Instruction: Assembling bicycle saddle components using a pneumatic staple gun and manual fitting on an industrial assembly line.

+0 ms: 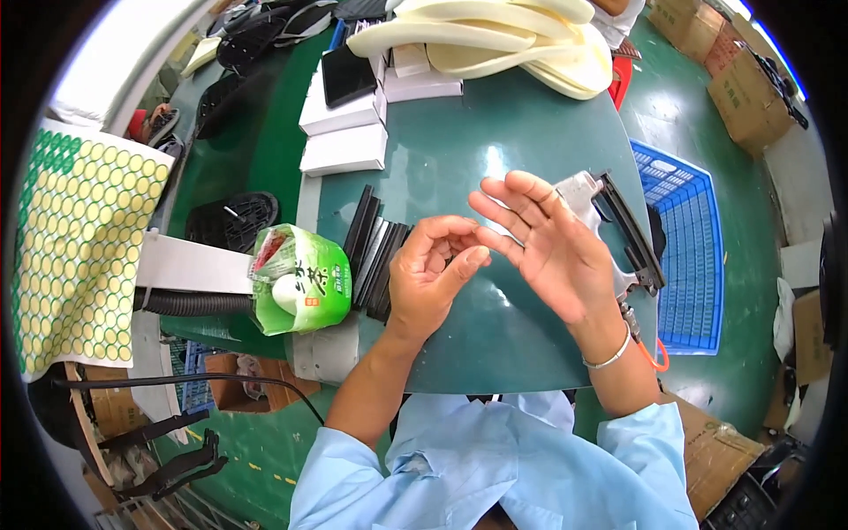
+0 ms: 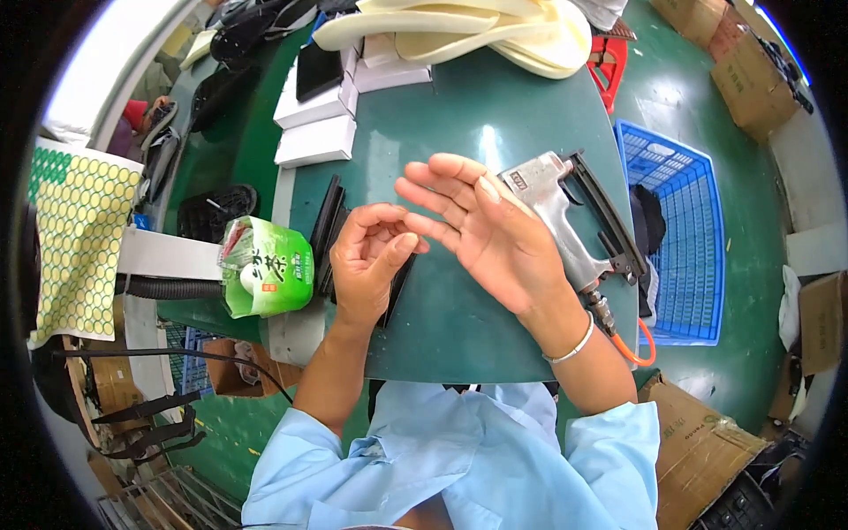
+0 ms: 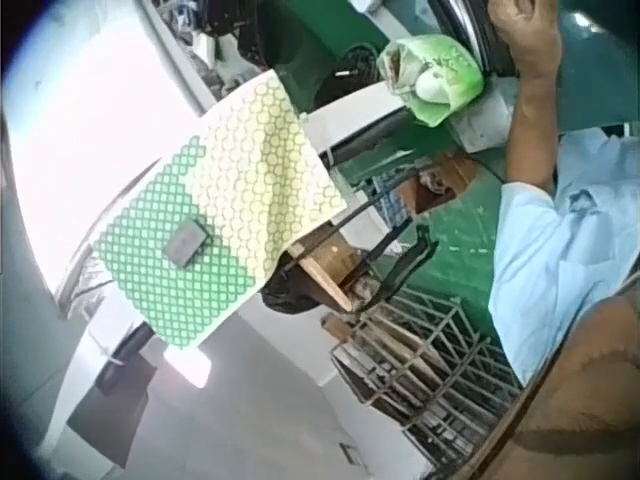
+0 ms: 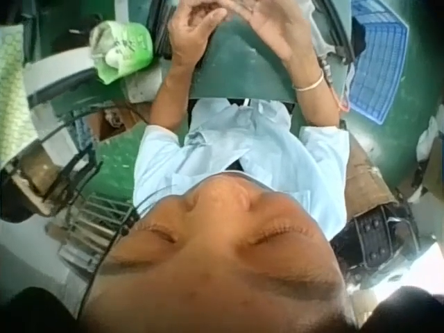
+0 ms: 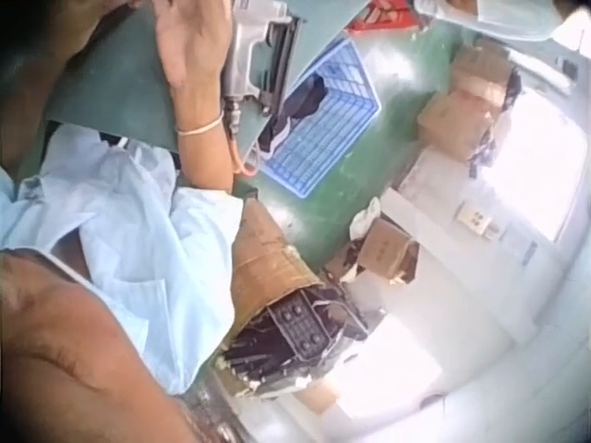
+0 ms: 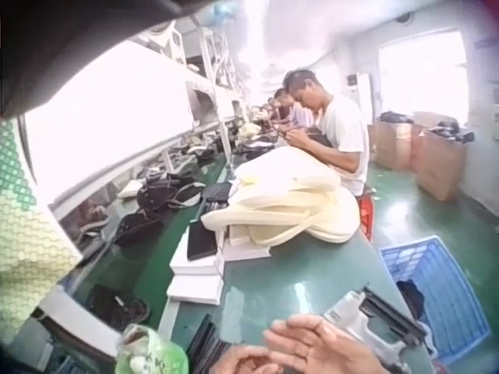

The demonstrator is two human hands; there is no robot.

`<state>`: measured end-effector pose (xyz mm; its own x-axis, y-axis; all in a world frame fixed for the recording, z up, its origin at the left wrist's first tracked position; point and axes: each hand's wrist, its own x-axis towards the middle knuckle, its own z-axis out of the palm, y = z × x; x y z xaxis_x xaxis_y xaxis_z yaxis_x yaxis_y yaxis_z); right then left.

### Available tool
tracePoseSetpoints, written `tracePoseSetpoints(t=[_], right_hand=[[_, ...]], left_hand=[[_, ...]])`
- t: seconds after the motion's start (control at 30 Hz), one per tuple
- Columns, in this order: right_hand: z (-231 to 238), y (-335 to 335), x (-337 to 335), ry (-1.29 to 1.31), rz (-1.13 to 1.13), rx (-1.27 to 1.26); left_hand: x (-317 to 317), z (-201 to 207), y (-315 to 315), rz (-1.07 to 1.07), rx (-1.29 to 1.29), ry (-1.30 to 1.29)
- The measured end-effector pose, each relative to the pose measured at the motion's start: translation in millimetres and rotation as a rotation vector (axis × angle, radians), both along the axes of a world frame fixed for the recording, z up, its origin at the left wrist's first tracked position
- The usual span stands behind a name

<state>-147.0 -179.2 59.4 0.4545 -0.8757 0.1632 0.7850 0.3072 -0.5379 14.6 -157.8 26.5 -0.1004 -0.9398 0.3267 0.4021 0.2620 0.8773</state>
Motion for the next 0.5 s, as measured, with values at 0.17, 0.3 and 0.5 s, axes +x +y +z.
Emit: tracePoseSetpoints(t=[0.17, 0.3, 0.5], right_hand=[[1.6, 4.2, -1.3, -0.004, 0.041, -0.026], [-0.9, 3.7, -1.4, -0.008, 0.069, -0.028], [-0.1, 8.4, 2.0, -0.043, 0.086, 0.021]], left_hand=[[-0.2, -0.9, 1.9, 0.003, -0.069, -0.081], [2.5, -1.4, 3.4, -0.054, -0.028, 0.018], [5.8, -3.3, 6.1, -0.064, -0.017, 0.035]])
